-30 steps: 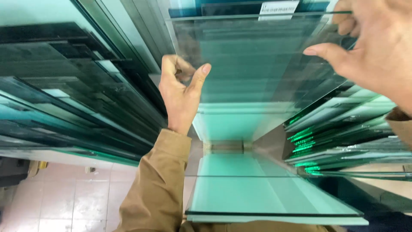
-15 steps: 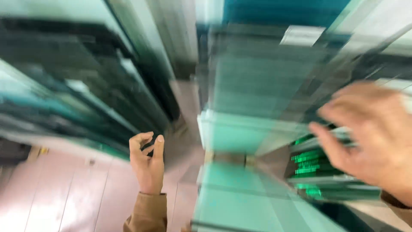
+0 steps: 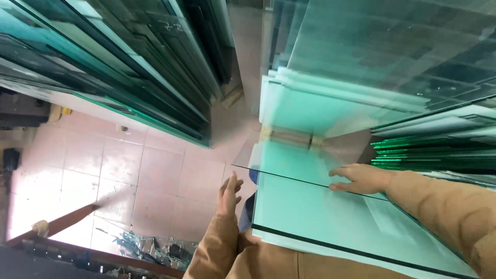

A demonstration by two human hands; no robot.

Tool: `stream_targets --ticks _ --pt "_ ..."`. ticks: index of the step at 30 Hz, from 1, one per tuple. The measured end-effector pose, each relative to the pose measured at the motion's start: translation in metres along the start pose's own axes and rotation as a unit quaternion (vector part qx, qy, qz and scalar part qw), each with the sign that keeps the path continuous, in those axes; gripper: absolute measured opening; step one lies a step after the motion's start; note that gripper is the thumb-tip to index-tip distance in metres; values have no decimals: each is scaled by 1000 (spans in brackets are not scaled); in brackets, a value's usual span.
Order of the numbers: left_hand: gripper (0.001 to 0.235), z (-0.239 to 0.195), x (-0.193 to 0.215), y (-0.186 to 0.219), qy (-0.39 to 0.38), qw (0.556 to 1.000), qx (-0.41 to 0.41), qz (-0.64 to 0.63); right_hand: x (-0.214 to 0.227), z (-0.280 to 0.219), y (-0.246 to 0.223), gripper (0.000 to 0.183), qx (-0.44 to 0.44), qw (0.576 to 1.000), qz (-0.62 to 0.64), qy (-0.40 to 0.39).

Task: Moving and sorting through large glass panels stored vertically in a rack.

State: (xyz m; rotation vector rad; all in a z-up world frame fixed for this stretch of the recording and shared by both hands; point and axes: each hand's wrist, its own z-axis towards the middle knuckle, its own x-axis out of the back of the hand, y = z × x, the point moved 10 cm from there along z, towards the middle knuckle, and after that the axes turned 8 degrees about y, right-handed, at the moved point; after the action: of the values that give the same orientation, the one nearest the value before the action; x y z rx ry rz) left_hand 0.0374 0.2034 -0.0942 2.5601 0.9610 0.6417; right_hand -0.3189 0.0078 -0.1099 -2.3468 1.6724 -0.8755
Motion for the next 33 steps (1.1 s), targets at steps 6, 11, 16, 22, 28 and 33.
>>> stream_targets --ticks 6,11,16,22,28,33 --pt "78 11 -46 33 -59 996 -29 52 -12 -12 -4 84 -14 997 75 -3" --pt "55 99 -46 -9 24 997 -55 56 -9 -23 -10 81 3 999 46 25" --pt "63 66 -80 54 -33 998 -14 43 -14 9 39 48 -8 987 -71 143" --pt "82 95 -123 50 -62 993 56 -85 -1 19 68 34 -30 950 -164 264" --pt "9 36 -115 91 -50 989 46 -131 -24 25 78 48 -28 932 -193 305" --pt "12 38 -107 85 -61 987 45 -139 -28 25 83 50 -9 920 -205 334"
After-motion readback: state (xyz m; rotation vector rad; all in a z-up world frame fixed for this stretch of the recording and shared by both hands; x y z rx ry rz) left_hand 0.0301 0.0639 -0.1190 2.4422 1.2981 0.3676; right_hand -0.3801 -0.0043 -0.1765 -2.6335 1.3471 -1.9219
